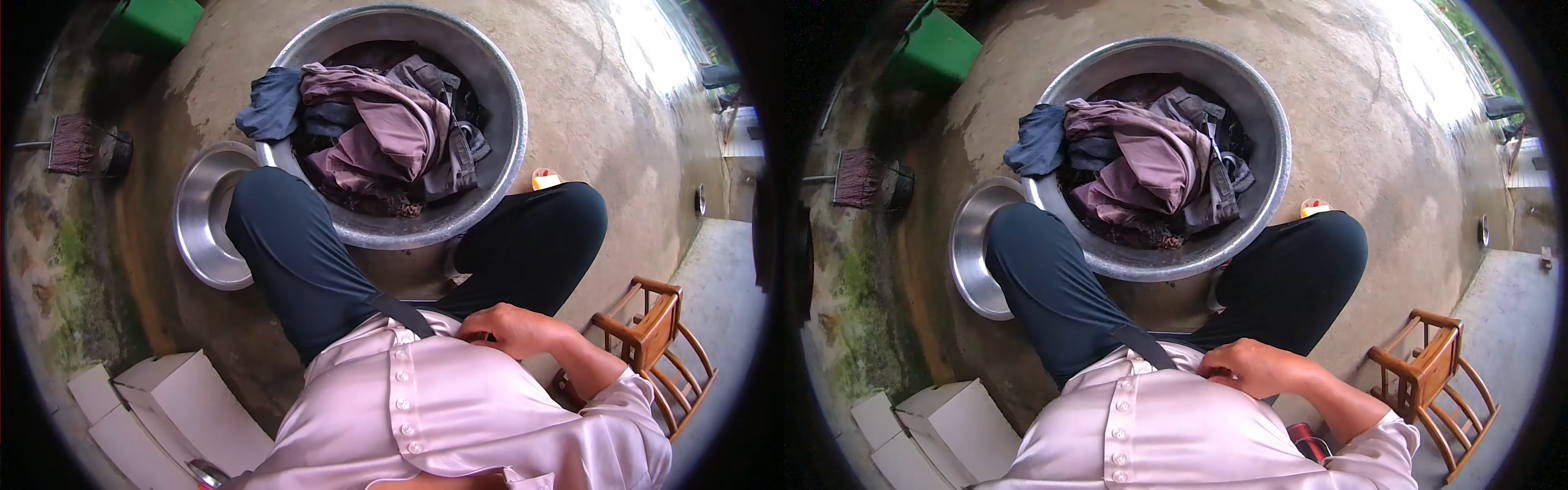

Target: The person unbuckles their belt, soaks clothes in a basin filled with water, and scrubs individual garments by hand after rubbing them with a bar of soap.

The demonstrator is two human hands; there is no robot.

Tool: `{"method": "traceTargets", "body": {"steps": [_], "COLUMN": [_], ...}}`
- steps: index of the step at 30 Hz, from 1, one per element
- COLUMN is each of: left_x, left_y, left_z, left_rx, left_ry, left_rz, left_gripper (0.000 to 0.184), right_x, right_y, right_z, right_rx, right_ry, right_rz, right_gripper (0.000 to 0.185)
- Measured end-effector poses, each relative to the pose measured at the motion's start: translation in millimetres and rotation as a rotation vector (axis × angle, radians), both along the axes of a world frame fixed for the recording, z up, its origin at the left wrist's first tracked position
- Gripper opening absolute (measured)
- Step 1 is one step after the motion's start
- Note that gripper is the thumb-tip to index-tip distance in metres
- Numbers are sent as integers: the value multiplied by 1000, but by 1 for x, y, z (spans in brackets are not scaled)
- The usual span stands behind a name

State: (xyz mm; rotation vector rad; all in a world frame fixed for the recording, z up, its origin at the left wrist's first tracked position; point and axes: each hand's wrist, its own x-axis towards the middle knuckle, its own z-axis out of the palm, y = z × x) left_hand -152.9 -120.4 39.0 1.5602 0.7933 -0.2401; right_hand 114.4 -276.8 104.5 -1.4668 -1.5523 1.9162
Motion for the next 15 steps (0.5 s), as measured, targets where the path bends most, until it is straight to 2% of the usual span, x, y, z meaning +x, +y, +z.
{"method": "traceTargets", "body": {"steps": [4, 7, 10, 15], "left_x": [-12, -22, -36, -61], "left_y": [0, 1, 1, -2], "left_z": [-3, -5, -9, -17], "left_rx": [-3, -5, -6, -8], "left_ry": [38, 68, 105, 166], "left_rz": [56, 100, 156, 258], "left_gripper": [14, 14, 13, 13], "right_x": [-2, 3, 11, 13], "right_y": [4, 8, 11, 19], "right_z": [7, 10, 9, 14], "right_rx": [-103, -220, -255, -407], "right_ry": [-30, -61, 121, 140], "right_rz": [24, 132, 183, 228], "right_gripper": [23, 29, 34, 44]}}
